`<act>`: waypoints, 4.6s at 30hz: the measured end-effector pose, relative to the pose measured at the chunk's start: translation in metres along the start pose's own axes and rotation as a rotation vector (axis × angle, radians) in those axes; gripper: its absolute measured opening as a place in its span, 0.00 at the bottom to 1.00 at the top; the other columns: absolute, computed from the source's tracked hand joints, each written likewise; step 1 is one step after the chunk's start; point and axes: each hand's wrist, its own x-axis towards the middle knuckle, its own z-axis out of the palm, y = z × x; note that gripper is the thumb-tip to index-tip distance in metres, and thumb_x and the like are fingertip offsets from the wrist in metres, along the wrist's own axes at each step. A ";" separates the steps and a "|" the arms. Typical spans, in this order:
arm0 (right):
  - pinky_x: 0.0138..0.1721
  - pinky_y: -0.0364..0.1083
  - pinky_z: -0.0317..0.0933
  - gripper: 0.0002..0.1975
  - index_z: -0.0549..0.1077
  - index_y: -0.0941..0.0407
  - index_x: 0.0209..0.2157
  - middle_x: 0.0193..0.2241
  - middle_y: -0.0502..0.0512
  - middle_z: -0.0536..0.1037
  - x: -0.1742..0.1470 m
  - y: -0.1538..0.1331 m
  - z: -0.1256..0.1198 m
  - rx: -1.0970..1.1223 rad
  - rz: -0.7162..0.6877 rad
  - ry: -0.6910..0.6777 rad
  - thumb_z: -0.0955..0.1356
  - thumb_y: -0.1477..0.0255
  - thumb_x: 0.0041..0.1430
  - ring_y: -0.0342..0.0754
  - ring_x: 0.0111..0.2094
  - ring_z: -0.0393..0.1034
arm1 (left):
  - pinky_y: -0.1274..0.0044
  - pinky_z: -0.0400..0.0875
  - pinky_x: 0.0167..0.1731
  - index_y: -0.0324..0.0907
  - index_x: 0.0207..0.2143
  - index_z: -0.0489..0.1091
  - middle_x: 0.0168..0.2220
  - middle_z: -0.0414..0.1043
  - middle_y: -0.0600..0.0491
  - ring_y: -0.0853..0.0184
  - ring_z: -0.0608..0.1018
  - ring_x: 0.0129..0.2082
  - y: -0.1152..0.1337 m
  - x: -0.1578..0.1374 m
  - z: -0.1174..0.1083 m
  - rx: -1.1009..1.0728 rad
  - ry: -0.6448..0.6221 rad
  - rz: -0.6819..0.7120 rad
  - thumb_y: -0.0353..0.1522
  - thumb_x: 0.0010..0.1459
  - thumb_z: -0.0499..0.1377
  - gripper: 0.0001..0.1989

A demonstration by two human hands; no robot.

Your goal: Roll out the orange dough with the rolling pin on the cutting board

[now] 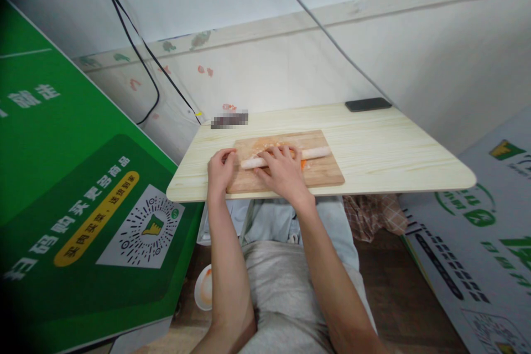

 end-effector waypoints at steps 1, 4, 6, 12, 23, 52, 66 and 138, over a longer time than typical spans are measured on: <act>0.69 0.64 0.46 0.19 0.80 0.50 0.63 0.65 0.59 0.81 0.000 0.000 0.000 0.000 0.003 -0.002 0.71 0.58 0.77 0.65 0.65 0.69 | 0.63 0.78 0.59 0.43 0.45 0.83 0.49 0.87 0.45 0.56 0.85 0.50 0.000 0.000 0.000 -0.001 -0.001 0.001 0.33 0.68 0.58 0.13; 0.69 0.65 0.46 0.19 0.79 0.50 0.63 0.65 0.59 0.81 0.000 0.000 0.000 0.003 0.009 -0.005 0.71 0.58 0.77 0.65 0.65 0.69 | 0.63 0.78 0.59 0.43 0.45 0.83 0.49 0.87 0.45 0.56 0.85 0.49 -0.001 0.000 0.000 -0.002 -0.002 0.003 0.33 0.69 0.58 0.13; 0.69 0.65 0.46 0.19 0.80 0.50 0.62 0.65 0.59 0.81 0.000 0.000 0.000 0.007 0.009 -0.003 0.71 0.58 0.77 0.65 0.65 0.69 | 0.63 0.78 0.59 0.44 0.45 0.83 0.48 0.87 0.46 0.56 0.85 0.50 0.000 0.000 0.000 0.002 0.000 0.005 0.33 0.68 0.58 0.13; 0.69 0.65 0.46 0.19 0.80 0.50 0.62 0.65 0.59 0.81 0.000 0.000 0.000 0.015 0.004 0.002 0.71 0.59 0.76 0.65 0.65 0.68 | 0.62 0.78 0.59 0.43 0.44 0.83 0.48 0.87 0.45 0.54 0.84 0.50 0.000 0.000 0.000 -0.005 0.008 0.008 0.32 0.68 0.58 0.12; 0.69 0.64 0.45 0.19 0.80 0.50 0.62 0.65 0.59 0.81 0.000 0.000 0.001 -0.011 -0.001 0.007 0.70 0.58 0.77 0.65 0.65 0.68 | 0.63 0.78 0.58 0.44 0.44 0.83 0.48 0.87 0.45 0.56 0.85 0.48 -0.002 0.000 0.000 -0.015 0.000 0.012 0.34 0.69 0.58 0.12; 0.71 0.65 0.46 0.21 0.78 0.49 0.65 0.67 0.61 0.80 -0.001 0.003 -0.003 0.022 -0.026 -0.022 0.68 0.57 0.78 0.65 0.68 0.67 | 0.63 0.78 0.58 0.43 0.44 0.83 0.48 0.87 0.44 0.55 0.84 0.50 0.000 0.001 0.001 -0.021 0.005 0.008 0.33 0.68 0.58 0.13; 0.71 0.65 0.46 0.22 0.78 0.48 0.65 0.67 0.60 0.80 -0.002 0.005 -0.001 0.011 -0.031 -0.010 0.67 0.57 0.78 0.64 0.69 0.66 | 0.63 0.79 0.58 0.44 0.45 0.83 0.48 0.87 0.45 0.56 0.85 0.50 0.001 0.000 0.000 -0.011 -0.001 -0.005 0.33 0.68 0.58 0.13; 0.67 0.64 0.47 0.19 0.81 0.50 0.61 0.63 0.59 0.83 0.002 -0.002 0.002 -0.009 0.007 0.036 0.71 0.57 0.76 0.65 0.63 0.68 | 0.63 0.78 0.57 0.43 0.44 0.83 0.47 0.87 0.45 0.54 0.85 0.49 -0.002 0.000 0.001 -0.010 0.011 0.016 0.33 0.68 0.58 0.12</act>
